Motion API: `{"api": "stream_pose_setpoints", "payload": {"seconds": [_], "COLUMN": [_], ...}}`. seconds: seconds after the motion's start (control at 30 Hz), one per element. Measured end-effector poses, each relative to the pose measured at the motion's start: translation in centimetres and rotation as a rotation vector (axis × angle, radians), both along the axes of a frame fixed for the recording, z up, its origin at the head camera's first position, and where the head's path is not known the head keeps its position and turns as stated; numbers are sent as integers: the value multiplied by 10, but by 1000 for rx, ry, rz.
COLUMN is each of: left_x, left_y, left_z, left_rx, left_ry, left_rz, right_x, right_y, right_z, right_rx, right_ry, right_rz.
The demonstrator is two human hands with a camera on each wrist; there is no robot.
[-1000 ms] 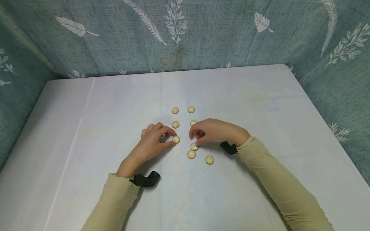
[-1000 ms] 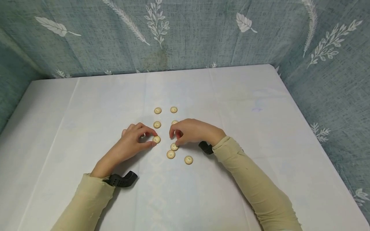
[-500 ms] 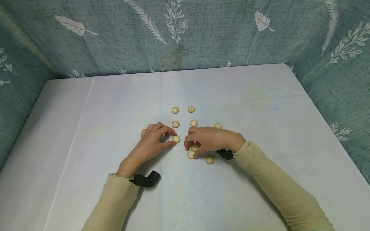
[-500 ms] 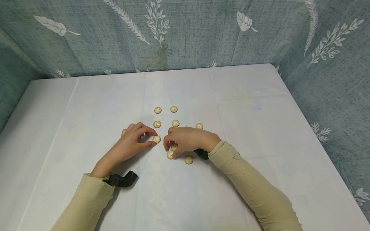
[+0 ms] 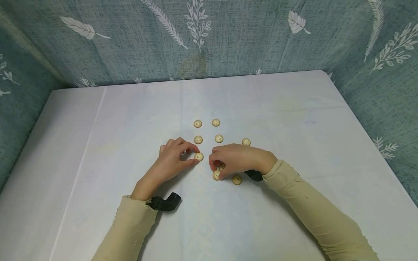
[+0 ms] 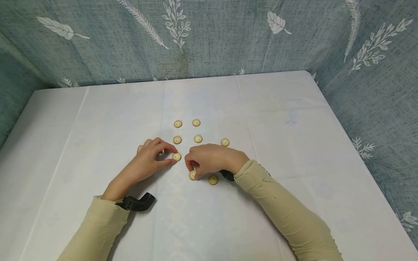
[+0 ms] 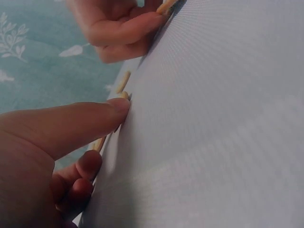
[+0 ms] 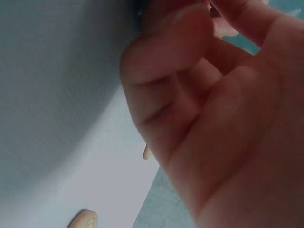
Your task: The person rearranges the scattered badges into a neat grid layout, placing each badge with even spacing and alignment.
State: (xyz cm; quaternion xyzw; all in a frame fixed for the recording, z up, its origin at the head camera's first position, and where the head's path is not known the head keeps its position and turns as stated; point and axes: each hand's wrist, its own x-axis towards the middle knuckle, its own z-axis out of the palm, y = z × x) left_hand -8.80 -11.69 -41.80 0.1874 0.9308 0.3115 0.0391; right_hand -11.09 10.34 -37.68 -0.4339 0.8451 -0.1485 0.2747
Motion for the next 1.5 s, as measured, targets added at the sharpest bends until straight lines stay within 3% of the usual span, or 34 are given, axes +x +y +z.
{"api": "stream_pose_setpoints", "payload": {"seconds": [0.57,0.83,1.5], "left_x": [0,0,-1], "left_y": [0,1,1], "left_z": [0,-1,-1], "left_rx": [-8,-6,-13], "left_ry": [4,-19,6], "left_rz": [1,2,-7], "right_x": [-16,-25,-33], "right_y": [12,26,37], "right_z": [-4,-3,3], "right_rx": [-116,-103,-17], "right_ry": [-229,-210,-159], "right_rz": [-82,-81,-306]}}
